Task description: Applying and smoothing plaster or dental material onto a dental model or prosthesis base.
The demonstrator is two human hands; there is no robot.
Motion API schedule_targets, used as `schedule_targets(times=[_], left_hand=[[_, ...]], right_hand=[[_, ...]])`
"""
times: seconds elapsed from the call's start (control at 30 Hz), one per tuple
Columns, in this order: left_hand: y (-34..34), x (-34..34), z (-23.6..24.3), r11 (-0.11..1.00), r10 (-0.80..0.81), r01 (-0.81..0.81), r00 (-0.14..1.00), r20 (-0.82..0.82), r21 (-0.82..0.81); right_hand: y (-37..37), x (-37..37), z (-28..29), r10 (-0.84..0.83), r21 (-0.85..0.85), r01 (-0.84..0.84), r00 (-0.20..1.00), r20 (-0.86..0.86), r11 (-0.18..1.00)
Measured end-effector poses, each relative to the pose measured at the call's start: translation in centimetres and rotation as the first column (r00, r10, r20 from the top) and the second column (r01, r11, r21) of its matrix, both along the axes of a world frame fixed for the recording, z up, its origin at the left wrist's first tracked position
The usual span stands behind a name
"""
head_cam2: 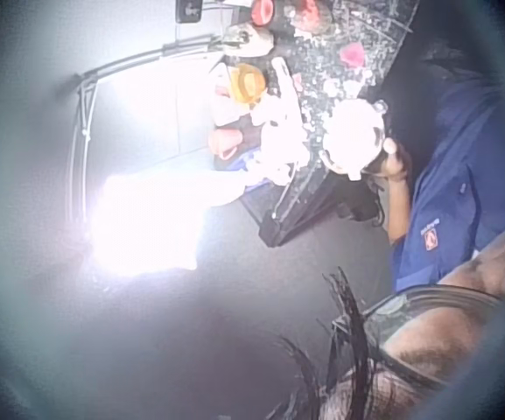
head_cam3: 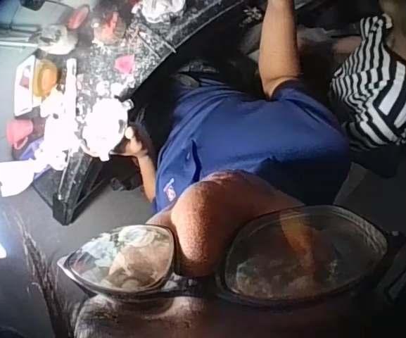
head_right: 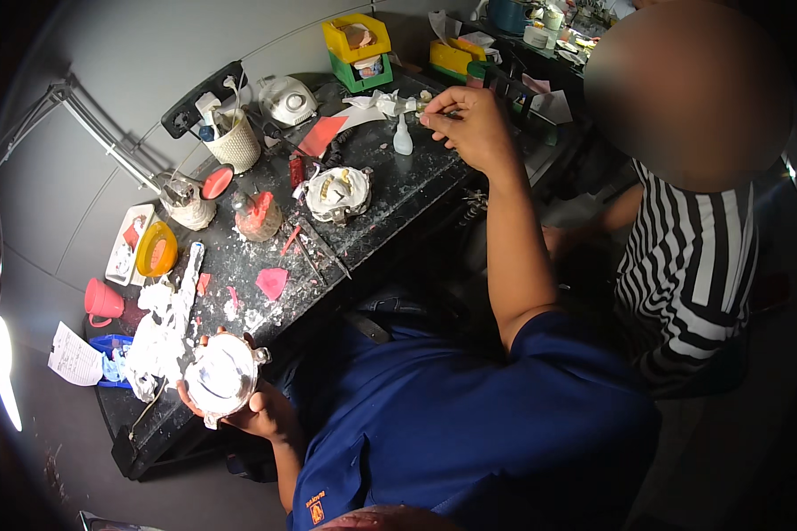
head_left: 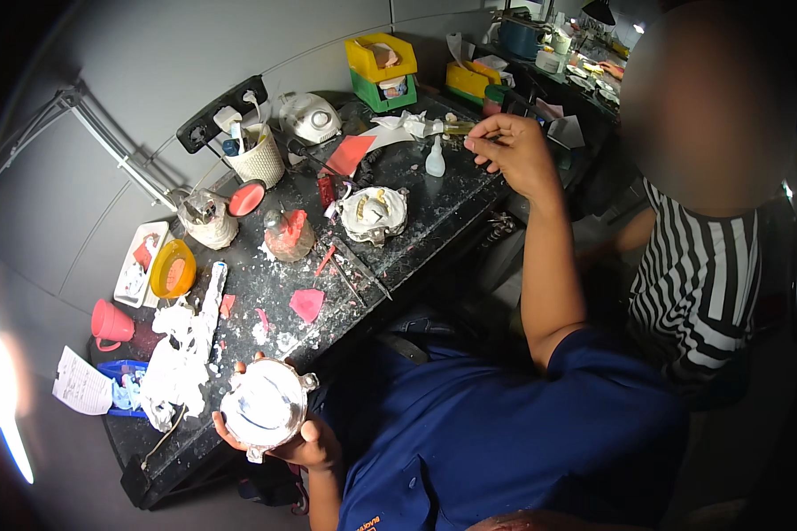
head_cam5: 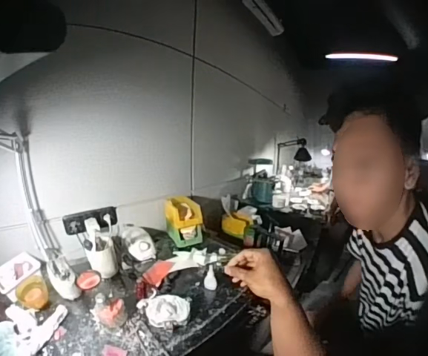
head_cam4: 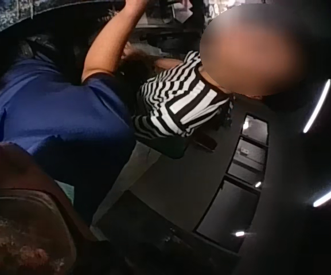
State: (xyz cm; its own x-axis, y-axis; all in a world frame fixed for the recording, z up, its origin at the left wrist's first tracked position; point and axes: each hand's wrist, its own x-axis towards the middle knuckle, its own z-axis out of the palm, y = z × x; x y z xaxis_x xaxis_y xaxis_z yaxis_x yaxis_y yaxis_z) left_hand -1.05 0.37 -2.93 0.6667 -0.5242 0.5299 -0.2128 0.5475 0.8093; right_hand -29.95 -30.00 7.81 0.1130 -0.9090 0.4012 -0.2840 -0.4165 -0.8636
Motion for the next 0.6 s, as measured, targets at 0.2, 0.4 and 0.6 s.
schedule_targets(times=[0.2,0.4,0.6], left_hand=[[-0.9,0.1,0.3,0.999,0.029,-0.029,1.000,-0.011,-0.016],[-2.1,0.7,0.3,0.995,0.090,-0.086,0.993,0.079,-0.053],[-1.8,1.1,-0.3,0.998,-0.039,0.039,0.999,0.008,-0.055]], right_hand=[[1.0,1.2,0.3,0.041,0.004,-0.041,0.999,0.010,0.999],[5.4,6.1,0.2,0.420,0.073,-0.419,0.907,-0.010,0.905],[11.2,12.1,-0.7,0.717,-0.013,-0.719,0.694,-0.062,0.695]])
